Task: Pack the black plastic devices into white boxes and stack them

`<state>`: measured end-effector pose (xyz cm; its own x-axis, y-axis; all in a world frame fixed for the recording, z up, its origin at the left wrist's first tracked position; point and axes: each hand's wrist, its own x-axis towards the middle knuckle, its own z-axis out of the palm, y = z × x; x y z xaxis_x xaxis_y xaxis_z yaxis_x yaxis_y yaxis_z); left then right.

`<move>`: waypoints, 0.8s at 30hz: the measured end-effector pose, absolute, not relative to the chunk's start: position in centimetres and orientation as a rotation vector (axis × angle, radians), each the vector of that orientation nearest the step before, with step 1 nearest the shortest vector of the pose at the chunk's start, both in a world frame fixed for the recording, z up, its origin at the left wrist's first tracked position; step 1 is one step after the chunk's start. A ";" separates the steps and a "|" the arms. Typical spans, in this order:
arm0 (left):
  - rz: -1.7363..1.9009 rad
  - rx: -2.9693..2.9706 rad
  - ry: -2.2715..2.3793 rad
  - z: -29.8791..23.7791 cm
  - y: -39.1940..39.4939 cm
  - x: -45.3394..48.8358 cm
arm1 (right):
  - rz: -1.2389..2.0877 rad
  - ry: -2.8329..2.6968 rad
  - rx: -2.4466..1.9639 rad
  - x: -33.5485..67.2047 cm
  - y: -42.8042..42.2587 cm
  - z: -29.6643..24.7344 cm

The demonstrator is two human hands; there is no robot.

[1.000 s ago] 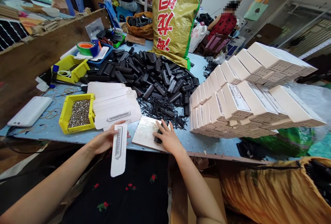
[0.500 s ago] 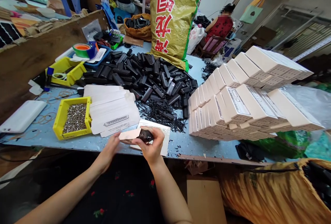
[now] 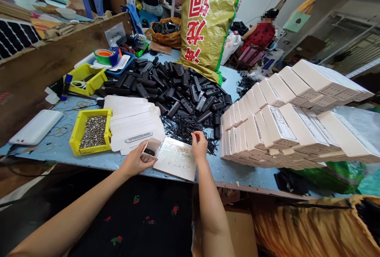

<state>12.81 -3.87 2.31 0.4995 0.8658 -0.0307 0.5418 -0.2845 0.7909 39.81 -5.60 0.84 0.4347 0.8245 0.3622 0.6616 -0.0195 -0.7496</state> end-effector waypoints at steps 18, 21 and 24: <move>0.663 1.912 1.041 0.1 -3.0 14.3 | 1.021 -1.213 -1.110 28.2 -6.9 -0.2; 0.562 1.854 1.097 1.1 -2.9 14.5 | 0.992 -1.275 -1.100 28.1 -6.8 0.3; 0.512 1.863 1.110 1.6 -2.8 14.0 | 0.934 -1.251 -1.142 28.1 -6.8 1.1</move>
